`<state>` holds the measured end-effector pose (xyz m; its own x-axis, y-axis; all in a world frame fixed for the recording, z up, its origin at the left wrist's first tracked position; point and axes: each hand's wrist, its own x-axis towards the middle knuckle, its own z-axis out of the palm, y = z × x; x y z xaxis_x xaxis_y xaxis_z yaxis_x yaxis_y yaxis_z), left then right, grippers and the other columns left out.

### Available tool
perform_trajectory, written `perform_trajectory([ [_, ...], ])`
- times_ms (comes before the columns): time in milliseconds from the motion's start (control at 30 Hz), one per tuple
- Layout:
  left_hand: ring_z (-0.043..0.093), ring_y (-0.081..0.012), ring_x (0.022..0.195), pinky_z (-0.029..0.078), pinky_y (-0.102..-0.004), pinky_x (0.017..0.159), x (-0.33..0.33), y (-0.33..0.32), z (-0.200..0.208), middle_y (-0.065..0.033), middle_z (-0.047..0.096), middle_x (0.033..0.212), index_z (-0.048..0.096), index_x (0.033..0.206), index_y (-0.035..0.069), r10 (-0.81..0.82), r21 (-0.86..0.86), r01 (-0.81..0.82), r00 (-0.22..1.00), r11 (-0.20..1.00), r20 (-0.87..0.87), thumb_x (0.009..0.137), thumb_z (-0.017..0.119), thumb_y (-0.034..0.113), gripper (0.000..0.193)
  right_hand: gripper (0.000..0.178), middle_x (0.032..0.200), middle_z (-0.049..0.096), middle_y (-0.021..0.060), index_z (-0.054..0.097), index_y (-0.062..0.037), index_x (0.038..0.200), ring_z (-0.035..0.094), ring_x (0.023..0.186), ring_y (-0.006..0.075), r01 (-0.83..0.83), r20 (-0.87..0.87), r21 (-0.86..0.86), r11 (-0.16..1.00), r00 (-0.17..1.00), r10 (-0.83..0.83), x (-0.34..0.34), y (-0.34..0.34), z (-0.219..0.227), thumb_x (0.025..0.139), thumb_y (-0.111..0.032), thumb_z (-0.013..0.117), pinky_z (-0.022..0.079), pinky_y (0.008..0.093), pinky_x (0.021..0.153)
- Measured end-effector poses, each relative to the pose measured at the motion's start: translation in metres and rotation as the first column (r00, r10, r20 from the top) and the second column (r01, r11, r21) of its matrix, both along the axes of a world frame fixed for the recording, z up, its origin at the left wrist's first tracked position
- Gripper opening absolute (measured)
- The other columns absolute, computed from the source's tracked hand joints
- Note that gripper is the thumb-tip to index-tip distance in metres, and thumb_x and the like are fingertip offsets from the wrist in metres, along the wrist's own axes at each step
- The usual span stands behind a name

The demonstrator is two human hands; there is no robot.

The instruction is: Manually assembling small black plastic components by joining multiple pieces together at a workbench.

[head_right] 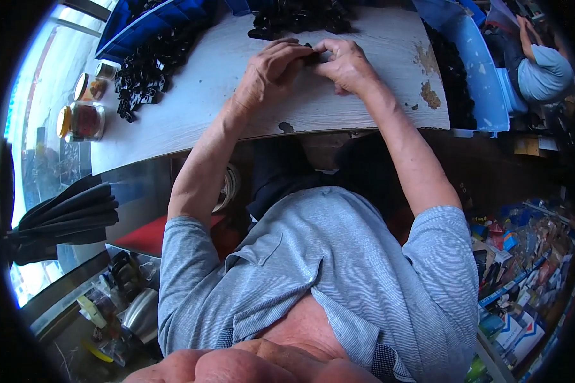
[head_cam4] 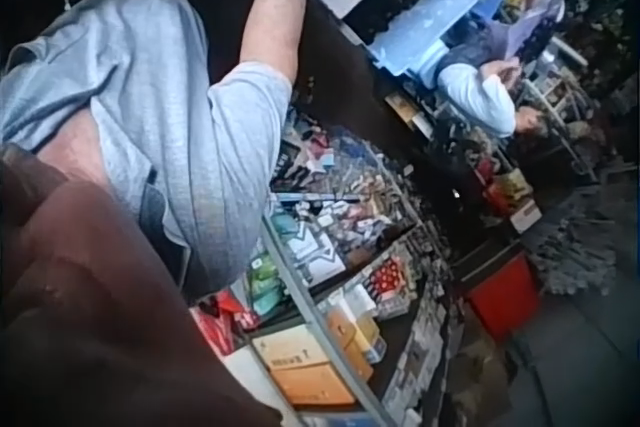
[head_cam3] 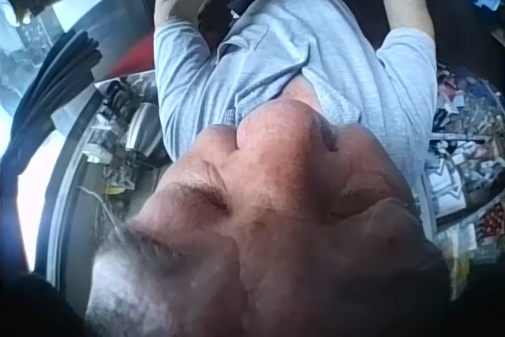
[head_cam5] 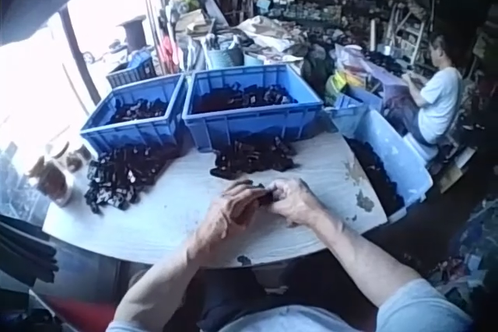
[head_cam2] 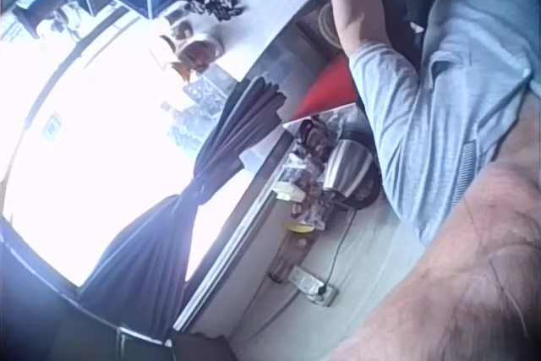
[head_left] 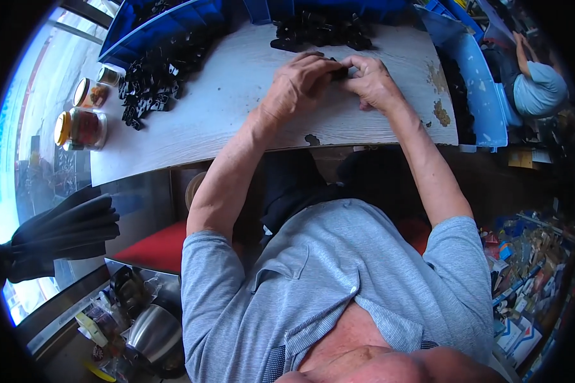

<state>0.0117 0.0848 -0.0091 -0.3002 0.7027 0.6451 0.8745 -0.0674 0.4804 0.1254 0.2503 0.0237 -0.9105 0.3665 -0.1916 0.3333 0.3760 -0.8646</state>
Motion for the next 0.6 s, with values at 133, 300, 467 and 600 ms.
perform_trajectory([
  [133, 0.070, -0.0351, 0.104, 0.057, -0.0416, 0.091, 0.000, 0.002, -0.004, -0.0139, 0.072, 0.111, 0.071, 0.117, 0.008, 0.057, -0.093, -0.052, 0.997, 0.994, 0.049, 0.089, 0.066, 0.002, 0.028, 0.030, 0.059, 0.047, -0.0050, 0.068, -0.0080, 0.113, 0.040, 0.041, 0.0061, -0.022, 0.029, -0.030, 0.999, 0.999, 0.023, 0.000, 0.004, -0.001, 0.084, -0.013, 0.075, 0.035, 0.0247, 0.038],
  [300, 0.069, -0.0346, 0.106, 0.057, -0.0401, 0.091, -0.006, 0.003, -0.012, -0.0118, 0.073, 0.113, 0.072, 0.116, 0.009, 0.262, -0.081, -0.265, 0.964, 0.961, -0.042, 0.090, 0.066, 0.005, 0.026, 0.037, 0.066, 0.062, 0.0008, 0.070, -0.0081, 0.118, 0.053, 0.046, 0.0088, -0.048, 0.072, 0.037, 0.998, 0.996, 0.045, 0.001, 0.009, -0.001, 0.084, -0.022, 0.078, 0.045, 0.0259, 0.043],
  [467, 0.065, -0.0344, 0.117, 0.053, -0.0437, 0.099, -0.007, 0.000, -0.012, -0.0090, 0.074, 0.113, 0.073, 0.115, 0.011, 0.305, 0.049, -0.302, 0.937, 0.952, -0.169, 0.090, 0.068, 0.005, 0.026, 0.040, 0.066, 0.062, 0.0008, 0.069, -0.0083, 0.121, 0.053, 0.047, 0.0091, -0.019, 0.059, 0.048, 0.999, 0.998, 0.016, 0.003, 0.006, 0.001, 0.084, -0.021, 0.078, 0.046, 0.0257, 0.044],
  [600, 0.062, -0.0343, 0.120, 0.047, -0.0477, 0.103, -0.008, -0.003, -0.018, -0.0082, 0.074, 0.111, 0.073, 0.115, 0.014, 0.197, -0.008, -0.201, 0.967, 0.980, -0.158, 0.085, 0.072, 0.010, 0.031, 0.040, 0.065, 0.060, 0.0004, 0.067, -0.0087, 0.124, 0.054, 0.047, 0.0093, -0.026, 0.057, 0.026, 0.999, 0.998, 0.025, 0.002, 0.007, 0.003, 0.086, -0.017, 0.075, 0.047, 0.0255, 0.044],
])
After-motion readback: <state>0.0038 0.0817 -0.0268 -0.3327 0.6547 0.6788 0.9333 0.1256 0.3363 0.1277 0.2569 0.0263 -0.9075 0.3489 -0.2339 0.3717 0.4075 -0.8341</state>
